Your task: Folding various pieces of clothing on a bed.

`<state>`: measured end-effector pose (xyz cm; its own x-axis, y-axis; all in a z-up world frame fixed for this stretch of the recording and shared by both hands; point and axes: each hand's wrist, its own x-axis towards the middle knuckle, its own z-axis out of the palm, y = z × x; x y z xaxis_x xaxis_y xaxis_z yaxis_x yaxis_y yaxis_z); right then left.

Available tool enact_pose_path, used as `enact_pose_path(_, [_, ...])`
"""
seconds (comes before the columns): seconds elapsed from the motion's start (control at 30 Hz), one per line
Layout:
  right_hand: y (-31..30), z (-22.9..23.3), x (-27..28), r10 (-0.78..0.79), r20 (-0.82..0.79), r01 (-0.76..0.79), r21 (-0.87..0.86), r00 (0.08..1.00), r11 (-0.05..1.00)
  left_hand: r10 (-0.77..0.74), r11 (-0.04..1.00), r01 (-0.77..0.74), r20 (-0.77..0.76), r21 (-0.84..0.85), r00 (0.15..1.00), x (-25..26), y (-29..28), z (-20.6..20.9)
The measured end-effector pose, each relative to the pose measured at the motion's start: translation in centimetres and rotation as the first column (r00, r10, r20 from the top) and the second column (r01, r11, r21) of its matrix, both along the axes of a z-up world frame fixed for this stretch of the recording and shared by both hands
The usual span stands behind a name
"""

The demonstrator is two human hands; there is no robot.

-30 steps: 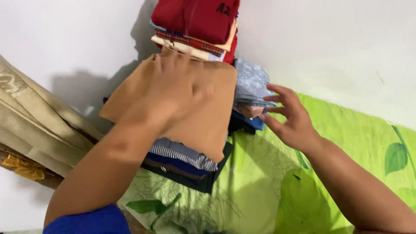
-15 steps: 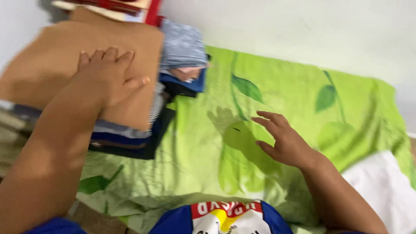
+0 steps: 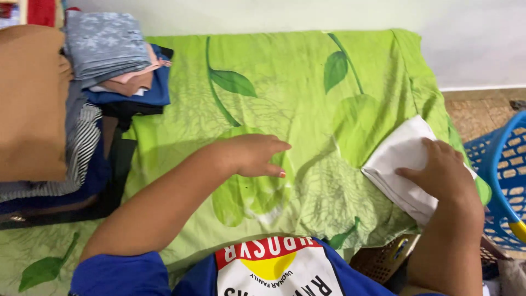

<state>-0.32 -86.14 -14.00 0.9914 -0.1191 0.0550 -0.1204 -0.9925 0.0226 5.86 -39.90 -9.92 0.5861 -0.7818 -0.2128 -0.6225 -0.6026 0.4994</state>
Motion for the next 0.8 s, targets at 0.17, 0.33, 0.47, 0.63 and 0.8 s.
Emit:
enact_pose_path(0.17, [-2.0, -1.1, -5.4, -0.178, 0.193, 0.138, 0.202, 0.965, 0.969, -0.055, 0.998, 0.055, -0.03, -0.008, 0.998, 0.3, -2.1, -4.9])
enact_pose_path(0.33, [-4.1, -4.3, -9.2, -0.47, 0.229, 0.434, 0.19, 0.852, 0.88, 0.074, 0.935, -0.031, 0.109, -0.355, 0.991, 1.6, -1.0, -8.8])
enact_pose_path(0.47, [-1.8, -3.8, -9.5, -0.428, 0.333, 0.419, 0.101, 0.84, 0.902, 0.107, 0.886, -0.11, -0.034, -0.45, 0.994, 1.8, -0.3, -9.9])
enact_pose_path(0.63, [-3.5, -6.1, -7.6, -0.318, 0.673, 0.019, 0.411, 0.668, 0.911, 0.16, 0.866, -0.163, -0.046, -0.472, 0.986, 0.9, -1.2, -8.7])
enact_pose_path(0.8, [12.1, -1.3, -2.9, 0.038, 0.807, -0.523, 0.346, 0.589, 0.779, -0.098, 0.587, -0.425, -0.581, -0.69, 0.808, -0.7, -2.5, -6.2])
